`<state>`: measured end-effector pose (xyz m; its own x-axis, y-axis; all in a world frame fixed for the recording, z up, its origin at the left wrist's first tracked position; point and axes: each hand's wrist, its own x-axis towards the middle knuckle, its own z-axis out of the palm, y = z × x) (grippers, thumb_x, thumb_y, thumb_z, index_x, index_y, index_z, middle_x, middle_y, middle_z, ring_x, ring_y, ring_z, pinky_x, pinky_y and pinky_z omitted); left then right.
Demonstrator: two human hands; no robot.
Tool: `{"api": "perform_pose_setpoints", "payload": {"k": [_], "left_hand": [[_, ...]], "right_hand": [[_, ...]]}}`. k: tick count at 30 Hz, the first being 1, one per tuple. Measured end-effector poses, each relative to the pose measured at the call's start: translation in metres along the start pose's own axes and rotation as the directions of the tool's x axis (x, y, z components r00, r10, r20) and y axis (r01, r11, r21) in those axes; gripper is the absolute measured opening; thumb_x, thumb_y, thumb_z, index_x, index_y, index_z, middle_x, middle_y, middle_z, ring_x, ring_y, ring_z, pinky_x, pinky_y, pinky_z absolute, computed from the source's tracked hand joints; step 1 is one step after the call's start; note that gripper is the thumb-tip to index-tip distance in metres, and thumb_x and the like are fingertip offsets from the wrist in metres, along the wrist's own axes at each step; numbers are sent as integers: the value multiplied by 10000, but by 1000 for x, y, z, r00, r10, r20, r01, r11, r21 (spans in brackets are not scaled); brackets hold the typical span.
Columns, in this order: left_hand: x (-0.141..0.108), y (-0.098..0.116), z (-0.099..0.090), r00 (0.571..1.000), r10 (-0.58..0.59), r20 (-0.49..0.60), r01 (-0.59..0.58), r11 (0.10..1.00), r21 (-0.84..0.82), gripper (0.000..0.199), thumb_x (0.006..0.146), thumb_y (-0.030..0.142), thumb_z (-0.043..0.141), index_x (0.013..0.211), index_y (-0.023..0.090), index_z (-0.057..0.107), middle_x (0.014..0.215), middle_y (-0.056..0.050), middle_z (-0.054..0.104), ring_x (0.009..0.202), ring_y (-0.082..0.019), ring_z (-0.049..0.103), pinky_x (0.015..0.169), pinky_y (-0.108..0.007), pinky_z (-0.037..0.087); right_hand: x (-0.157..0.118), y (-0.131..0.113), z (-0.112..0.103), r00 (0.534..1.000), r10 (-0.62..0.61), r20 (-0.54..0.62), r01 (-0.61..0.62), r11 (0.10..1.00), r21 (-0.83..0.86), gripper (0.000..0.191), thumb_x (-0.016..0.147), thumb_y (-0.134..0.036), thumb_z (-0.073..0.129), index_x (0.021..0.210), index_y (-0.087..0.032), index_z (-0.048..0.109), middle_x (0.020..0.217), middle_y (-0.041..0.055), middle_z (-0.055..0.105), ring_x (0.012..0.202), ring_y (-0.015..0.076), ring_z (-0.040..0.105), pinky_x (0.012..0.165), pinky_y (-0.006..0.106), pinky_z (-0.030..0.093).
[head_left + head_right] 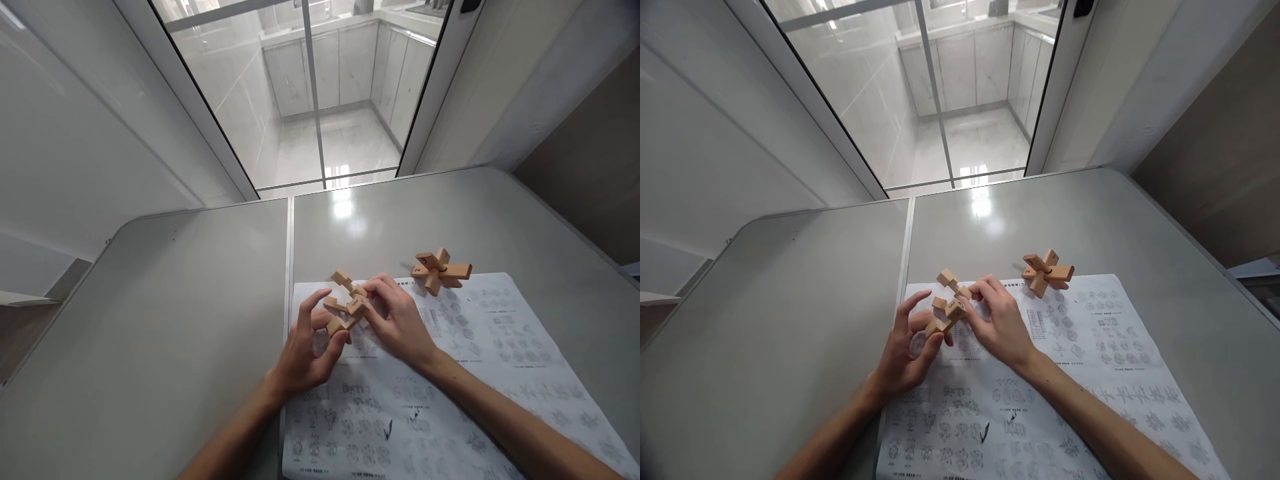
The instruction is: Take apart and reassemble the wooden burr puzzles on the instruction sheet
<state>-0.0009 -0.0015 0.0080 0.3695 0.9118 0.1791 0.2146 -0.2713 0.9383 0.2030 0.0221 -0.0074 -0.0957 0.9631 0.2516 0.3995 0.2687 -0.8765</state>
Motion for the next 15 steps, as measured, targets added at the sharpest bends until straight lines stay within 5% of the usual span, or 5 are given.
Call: {"api": "perform_pose_setpoints", "payload": {"k": [5,15], "left_hand": [[3,-3,-8,992,11,-129,7,990,138,162,1006,302,584,1148,227,606,829,-27,696,763,-190,643,801,-312,472],[11,-4,-5,981,-121,-152,160,949,272,169,1008,337,557,920,224,646,695,-6,587,714,-200,547,707,-292,405]], "right_hand": [[-1,1,5,998,14,-56,-21,992,-121,181,1018,-364,576,919,-223,634,920,55,602,805,215,573,733,363,475],[-2,5,7,999,-37,-32,27,960,-278,104,1005,-307,588,961,-223,633,954,71,623,894,251,581,846,420,453]]}}
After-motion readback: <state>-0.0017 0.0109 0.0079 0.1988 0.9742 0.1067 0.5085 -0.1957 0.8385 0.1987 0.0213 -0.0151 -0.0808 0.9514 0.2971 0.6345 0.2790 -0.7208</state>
